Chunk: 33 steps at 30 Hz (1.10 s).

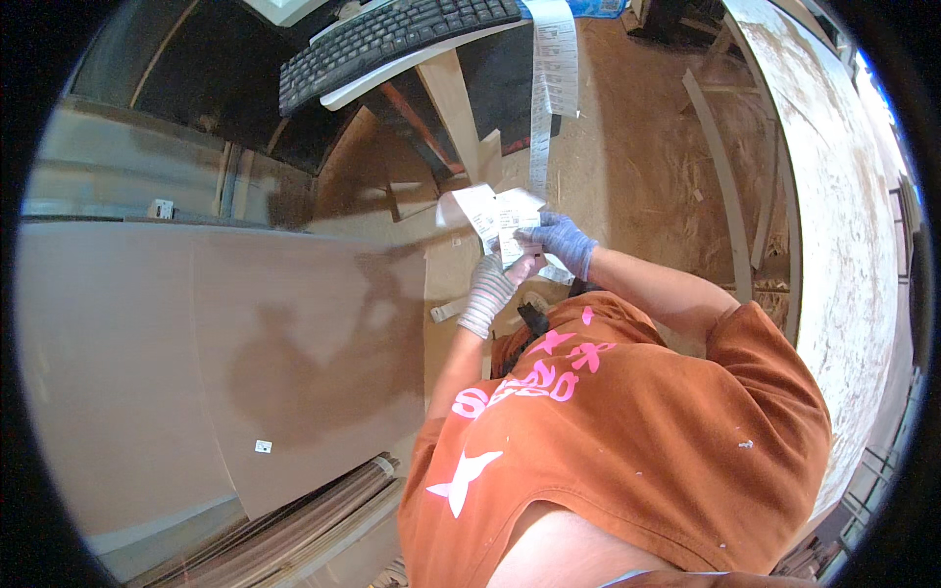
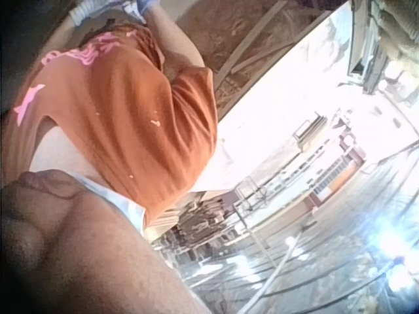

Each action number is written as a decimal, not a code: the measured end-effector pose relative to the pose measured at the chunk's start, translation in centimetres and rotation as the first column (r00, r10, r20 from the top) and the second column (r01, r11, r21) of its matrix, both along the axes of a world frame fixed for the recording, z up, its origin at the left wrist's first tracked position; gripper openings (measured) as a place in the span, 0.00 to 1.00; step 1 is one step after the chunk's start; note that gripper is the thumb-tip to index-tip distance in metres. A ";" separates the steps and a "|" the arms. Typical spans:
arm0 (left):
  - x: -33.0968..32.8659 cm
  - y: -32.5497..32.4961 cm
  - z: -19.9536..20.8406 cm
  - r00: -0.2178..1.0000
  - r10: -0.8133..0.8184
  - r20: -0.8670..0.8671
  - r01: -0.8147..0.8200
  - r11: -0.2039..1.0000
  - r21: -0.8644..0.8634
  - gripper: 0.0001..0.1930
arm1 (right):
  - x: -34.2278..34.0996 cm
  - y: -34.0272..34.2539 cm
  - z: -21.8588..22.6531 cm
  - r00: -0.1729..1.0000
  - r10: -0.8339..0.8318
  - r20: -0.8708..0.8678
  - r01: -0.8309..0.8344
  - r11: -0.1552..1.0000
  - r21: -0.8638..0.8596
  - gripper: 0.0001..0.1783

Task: The person lifts a large wood panel from a stack and places it onto a machine. They then walk to a nearby table, pick up a printed label, and tear it from a roll before returning to the machine area.

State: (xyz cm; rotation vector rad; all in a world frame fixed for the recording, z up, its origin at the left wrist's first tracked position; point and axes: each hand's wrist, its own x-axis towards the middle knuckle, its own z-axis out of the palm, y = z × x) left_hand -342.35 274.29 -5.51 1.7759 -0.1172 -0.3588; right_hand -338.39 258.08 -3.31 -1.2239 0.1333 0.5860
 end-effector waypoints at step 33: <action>0.4 -1.7 -1.4 0.990 -0.142 -0.009 0.133 0.902 0.410 0.19 | 10.8 -8.8 20.5 0.971 -0.205 0.121 0.076 0.750 0.657 0.19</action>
